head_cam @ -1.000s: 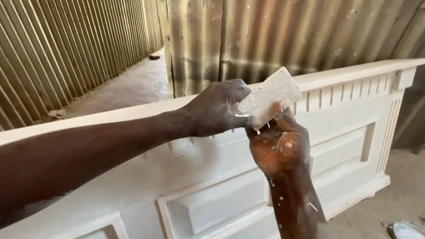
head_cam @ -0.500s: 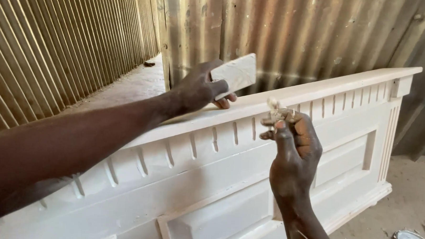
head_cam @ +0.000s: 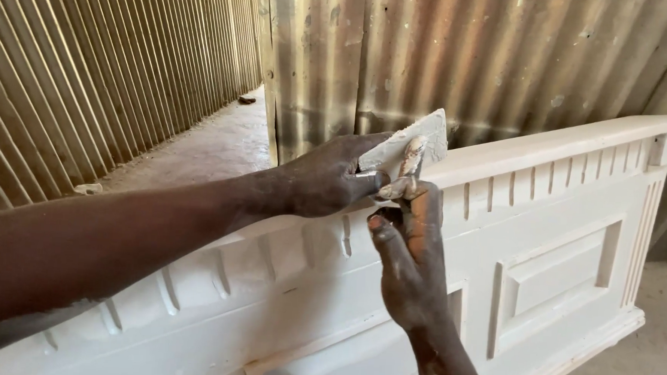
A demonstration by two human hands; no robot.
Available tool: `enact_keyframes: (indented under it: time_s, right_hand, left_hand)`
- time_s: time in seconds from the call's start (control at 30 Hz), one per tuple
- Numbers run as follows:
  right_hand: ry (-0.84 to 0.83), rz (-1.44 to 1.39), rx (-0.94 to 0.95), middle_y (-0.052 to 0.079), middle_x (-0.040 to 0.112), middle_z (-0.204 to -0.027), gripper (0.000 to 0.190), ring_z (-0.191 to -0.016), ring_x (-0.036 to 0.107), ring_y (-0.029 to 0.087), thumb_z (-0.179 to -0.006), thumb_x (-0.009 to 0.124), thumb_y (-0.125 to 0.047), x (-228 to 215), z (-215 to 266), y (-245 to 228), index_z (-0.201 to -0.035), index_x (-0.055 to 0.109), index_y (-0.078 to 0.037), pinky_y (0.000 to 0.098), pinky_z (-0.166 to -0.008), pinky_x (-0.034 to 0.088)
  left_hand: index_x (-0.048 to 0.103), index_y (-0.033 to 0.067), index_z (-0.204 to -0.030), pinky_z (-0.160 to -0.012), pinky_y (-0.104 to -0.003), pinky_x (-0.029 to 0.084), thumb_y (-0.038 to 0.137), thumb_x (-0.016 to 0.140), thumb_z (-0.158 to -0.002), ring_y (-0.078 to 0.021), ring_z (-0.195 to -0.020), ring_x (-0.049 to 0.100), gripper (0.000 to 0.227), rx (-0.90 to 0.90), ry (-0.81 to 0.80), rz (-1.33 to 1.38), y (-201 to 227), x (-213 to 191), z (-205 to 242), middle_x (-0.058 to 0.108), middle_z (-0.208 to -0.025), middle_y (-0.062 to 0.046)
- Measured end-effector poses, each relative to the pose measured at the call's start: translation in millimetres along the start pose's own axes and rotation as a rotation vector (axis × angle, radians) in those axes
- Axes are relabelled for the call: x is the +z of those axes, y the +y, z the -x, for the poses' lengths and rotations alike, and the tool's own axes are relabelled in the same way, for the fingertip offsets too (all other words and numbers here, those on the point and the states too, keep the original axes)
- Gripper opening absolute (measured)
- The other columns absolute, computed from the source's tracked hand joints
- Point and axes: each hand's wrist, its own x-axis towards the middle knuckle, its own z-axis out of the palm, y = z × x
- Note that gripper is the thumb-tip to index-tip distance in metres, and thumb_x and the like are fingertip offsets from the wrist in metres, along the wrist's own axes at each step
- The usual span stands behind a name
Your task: Applying and smoothing putty into the decorative grooves of a wooden furniture piece to prepare it for finishing.
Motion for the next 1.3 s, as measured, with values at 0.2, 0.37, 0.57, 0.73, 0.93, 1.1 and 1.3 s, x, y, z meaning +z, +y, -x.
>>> enact_keyframes:
  time_s: [0.2,0.37,0.57,0.73,0.93,1.1,1.3]
  right_hand:
    - [-0.014,-0.196,0.075,0.001,0.042,-0.091,0.013,-0.076,0.037,0.011,-0.090,0.045,-0.005,6.0,-3.1,-0.6,-0.101,0.047,-0.011,0.0283,-0.065,0.039]
    - [-0.027,-0.252,0.067,0.001,0.046,-0.092,0.014,-0.079,0.041,0.011,-0.089,0.047,-0.003,3.2,-6.8,4.5,-0.101,0.047,-0.011,0.0279,-0.069,0.041]
    - [-0.075,-0.573,0.080,0.002,0.054,-0.097,0.032,-0.084,0.044,0.010,-0.086,0.046,0.003,1.4,-9.4,30.6,-0.115,0.050,-0.011,0.0249,-0.078,0.040]
    - [-0.068,-1.074,0.337,0.021,0.068,-0.124,0.069,-0.109,0.065,0.030,-0.083,0.060,0.005,-26.4,-9.5,16.4,-0.151,0.049,0.001,0.0371,-0.090,0.054]
    - [-0.310,-1.408,0.208,0.015,0.066,-0.133,0.018,-0.114,0.058,0.038,-0.095,0.055,0.000,-43.5,10.5,27.2,-0.109,0.062,-0.008,0.0509,-0.093,0.043]
    - [-0.447,-0.374,0.245,0.018,0.074,-0.109,0.025,-0.097,0.064,0.019,-0.083,0.046,0.005,-31.5,31.2,42.9,-0.099,0.058,-0.010,0.0308,-0.084,0.047]
    - [-0.343,0.275,0.113,0.004,0.073,-0.104,0.020,-0.085,0.065,0.022,-0.092,0.047,-0.002,-18.6,41.5,38.5,-0.104,0.062,-0.009,0.0339,-0.067,0.050]
  left_hand:
    - [0.046,0.0032,-0.148,-0.108,-0.055,0.043,0.034,0.045,-0.098,-0.0346,-0.129,0.059,0.059,-0.058,-0.010,-0.028,1.7,-0.6,-2.1,0.058,-0.150,-0.018]
    - [0.063,0.0123,-0.105,-0.063,-0.036,0.048,0.013,0.051,-0.092,-0.0164,-0.070,0.057,0.018,-0.109,-0.020,0.048,8.4,1.1,-2.0,0.070,-0.086,-0.003]
    - [0.061,0.0141,-0.106,-0.068,-0.039,0.050,0.023,0.049,-0.090,-0.0198,-0.077,0.063,0.021,-0.058,-0.031,-0.060,8.5,1.0,-2.8,0.074,-0.092,-0.004]
    - [0.071,0.0085,-0.114,-0.088,-0.042,0.060,0.017,0.049,-0.101,-0.0253,-0.097,0.073,0.027,-0.090,-0.126,0.119,3.9,-2.8,-0.6,0.078,-0.109,-0.010]
    - [0.043,-0.0040,-0.149,-0.091,-0.040,0.067,0.020,0.041,-0.097,-0.0368,-0.119,0.073,0.058,-0.414,0.153,0.315,-39.2,-12.6,-4.4,0.069,-0.135,-0.026]
    - [0.064,0.0159,-0.097,-0.061,-0.036,0.047,0.031,0.046,-0.099,-0.0154,-0.072,0.062,0.023,-0.610,0.205,-0.098,-64.3,-4.4,-2.8,0.067,-0.083,-0.002]
    - [0.063,0.0103,-0.133,-0.049,-0.029,0.043,0.019,0.044,-0.100,-0.0115,-0.065,0.054,0.039,-0.764,0.066,-0.108,-67.1,-2.7,1.6,0.064,-0.087,0.001]
